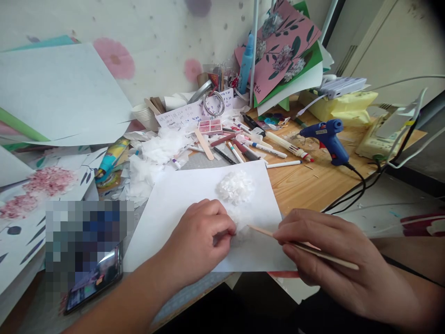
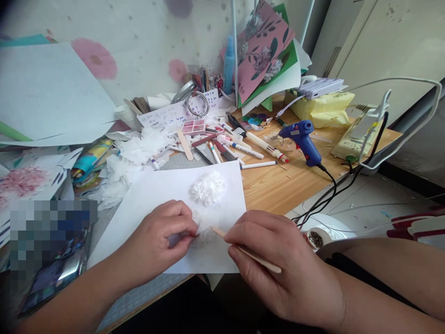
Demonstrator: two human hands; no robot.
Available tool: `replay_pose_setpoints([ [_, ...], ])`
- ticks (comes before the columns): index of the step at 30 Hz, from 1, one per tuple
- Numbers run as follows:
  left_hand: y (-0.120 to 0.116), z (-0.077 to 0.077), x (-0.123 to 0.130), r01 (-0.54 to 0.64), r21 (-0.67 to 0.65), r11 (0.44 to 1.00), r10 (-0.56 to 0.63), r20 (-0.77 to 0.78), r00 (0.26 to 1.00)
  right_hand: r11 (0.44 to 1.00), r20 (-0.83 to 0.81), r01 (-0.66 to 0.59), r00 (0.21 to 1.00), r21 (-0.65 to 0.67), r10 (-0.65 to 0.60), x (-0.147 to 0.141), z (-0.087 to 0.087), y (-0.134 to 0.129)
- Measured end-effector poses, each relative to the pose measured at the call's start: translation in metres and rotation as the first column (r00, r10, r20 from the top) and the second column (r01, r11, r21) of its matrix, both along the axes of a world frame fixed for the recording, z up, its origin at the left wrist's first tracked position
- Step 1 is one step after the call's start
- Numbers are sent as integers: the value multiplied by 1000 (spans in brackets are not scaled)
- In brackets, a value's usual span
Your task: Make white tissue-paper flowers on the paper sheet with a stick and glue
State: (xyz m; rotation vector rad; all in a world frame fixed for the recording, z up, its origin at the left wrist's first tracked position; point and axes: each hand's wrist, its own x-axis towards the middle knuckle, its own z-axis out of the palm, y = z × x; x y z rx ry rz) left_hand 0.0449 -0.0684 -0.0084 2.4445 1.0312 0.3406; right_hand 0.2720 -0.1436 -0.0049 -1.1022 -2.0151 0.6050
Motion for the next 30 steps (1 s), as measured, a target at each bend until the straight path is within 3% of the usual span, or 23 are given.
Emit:
replay_pose_setpoints([
  [13, 0, 8, -2, -70, -32, 997, 73, 86, 994, 999, -17, -47, 999, -9, 47, -9, 6, 3],
  [16, 0, 5, -1, -53, -16, 998, 54, 113, 992, 993, -105, 78, 991, -86, -87, -5, 6, 2],
  [20, -2, 1, 2, -19, 61, 998, 11, 137, 990, 921, -181, 259, 930, -290, -319, 3, 3, 3],
  [30, -4, -2, 10, -55, 199, 979, 33, 112, 993, 861, -134, 286, 919, -421, -371, -3, -1, 7],
])
